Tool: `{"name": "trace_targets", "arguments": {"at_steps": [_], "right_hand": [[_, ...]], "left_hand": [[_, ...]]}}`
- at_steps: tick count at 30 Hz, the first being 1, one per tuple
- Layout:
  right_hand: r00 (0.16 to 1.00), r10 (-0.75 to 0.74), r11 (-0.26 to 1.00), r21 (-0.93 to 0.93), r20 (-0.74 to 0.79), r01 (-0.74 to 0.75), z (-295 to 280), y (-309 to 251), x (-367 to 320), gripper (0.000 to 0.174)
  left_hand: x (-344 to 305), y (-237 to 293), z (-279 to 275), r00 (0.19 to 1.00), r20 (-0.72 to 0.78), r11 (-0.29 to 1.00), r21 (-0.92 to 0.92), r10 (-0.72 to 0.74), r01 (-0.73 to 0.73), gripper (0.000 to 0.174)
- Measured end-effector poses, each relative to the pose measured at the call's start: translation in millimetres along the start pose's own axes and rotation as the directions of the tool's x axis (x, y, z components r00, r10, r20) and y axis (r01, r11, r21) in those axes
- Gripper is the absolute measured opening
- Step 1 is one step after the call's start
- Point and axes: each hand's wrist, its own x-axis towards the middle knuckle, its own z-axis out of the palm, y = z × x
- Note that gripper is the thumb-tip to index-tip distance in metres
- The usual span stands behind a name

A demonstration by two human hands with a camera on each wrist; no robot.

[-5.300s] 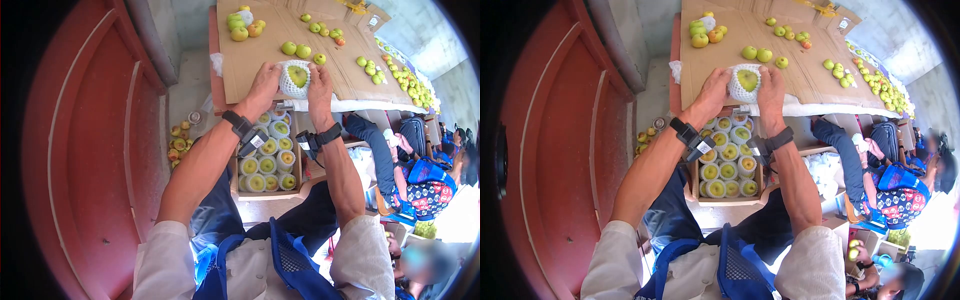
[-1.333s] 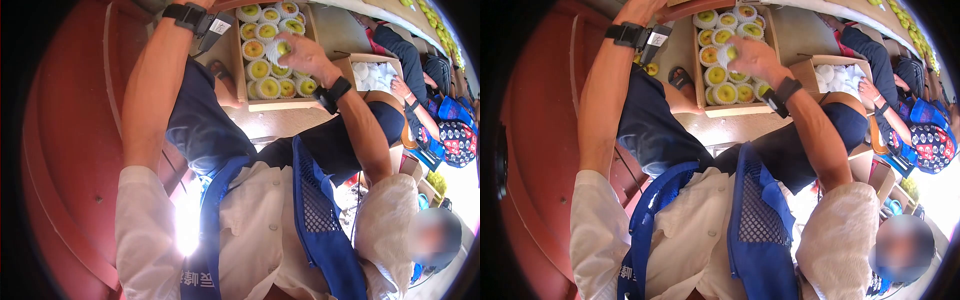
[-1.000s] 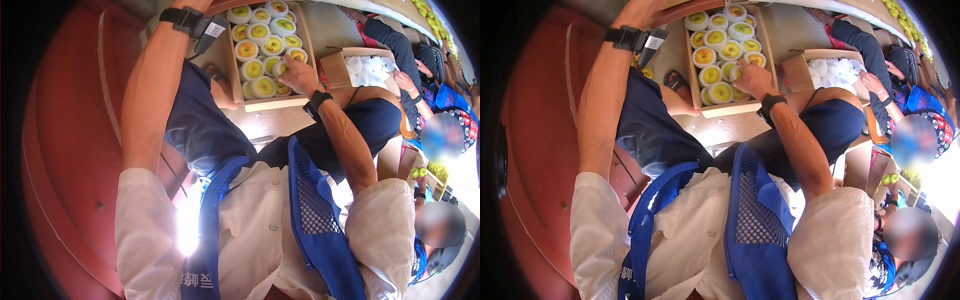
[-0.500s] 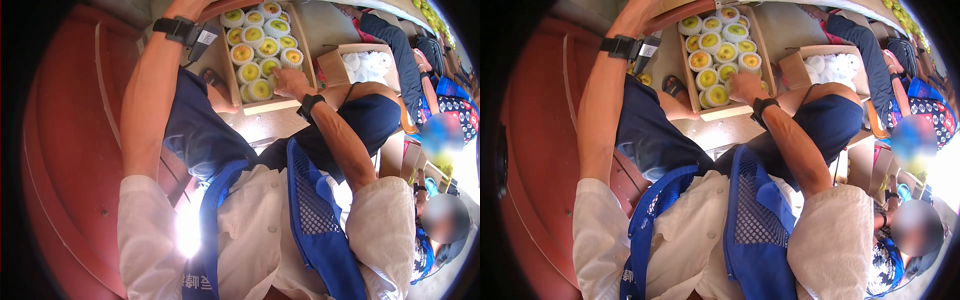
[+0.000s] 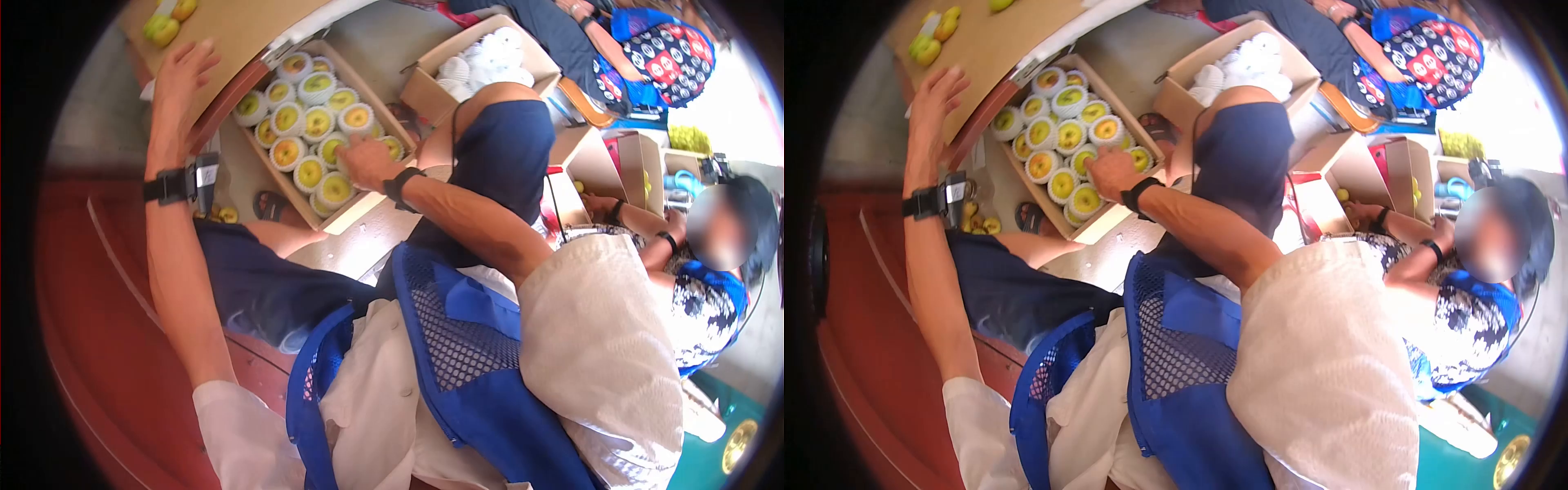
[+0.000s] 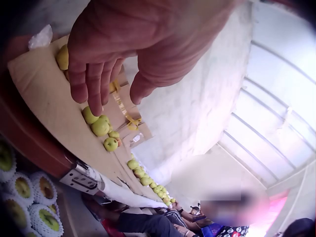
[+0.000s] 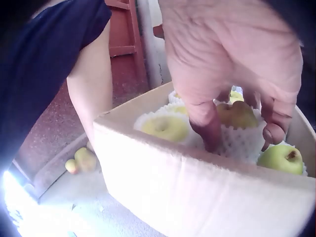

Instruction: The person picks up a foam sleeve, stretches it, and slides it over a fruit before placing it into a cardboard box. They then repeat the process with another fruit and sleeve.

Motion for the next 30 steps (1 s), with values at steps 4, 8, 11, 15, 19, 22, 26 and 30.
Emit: {"name": "trace_targets", "arguments": {"at_steps": [4,8,11,15,19,22,26,30], "right_hand": [[0.996,0.05,0.998,0.035,-0.069,-0.047,9.7,-1.7,-2.1,0.032],[0.983,0.155,0.987,0.052,-0.098,-0.151,9.3,-11.1,-7.1,0.037],[0.968,0.188,0.982,0.032,-0.167,-0.185,0.8,-17.5,-12.6,0.04],[0.96,0.146,0.964,0.251,-0.241,-0.084,-48.8,-16.8,-8.9,0.038],[0.925,0.15,0.928,0.372,-0.349,-0.01,-139.4,-12.6,12.8,0.035],[0.733,0.073,0.899,0.363,-0.676,0.244,-192.8,-2.4,27.1,0.03],[0.77,0.057,0.92,0.334,-0.635,0.207,-270.9,14.5,31.4,0.036],[0.578,-0.051,0.924,0.182,-0.815,0.337,-342.6,47.6,43.7,0.027]], "left_hand": [[-10.4,13.2,1.9,0.998,-0.006,0.997,0.041,-0.068,0.068,0.074],[4.9,-6.0,-12.0,1.0,0.001,1.0,0.02,-0.016,0.016,0.07],[11.9,-10.8,-18.3,1.0,-0.013,1.0,0.023,-0.021,0.022,0.072],[26.0,-16.3,-39.4,0.999,0.005,0.99,-0.131,-0.048,0.048,0.062],[35.1,-19.4,-56.1,0.992,-0.02,0.912,-0.396,-0.125,0.107,0.052],[18.0,-11.7,-56.2,0.993,0.036,0.862,-0.494,-0.109,0.112,0.047],[-33.6,22.8,-47.3,0.995,0.079,0.828,-0.554,-0.054,0.089,0.043],[-88.6,34.5,-65.0,0.996,0.087,0.827,-0.559,-0.013,0.06,0.049]]}}
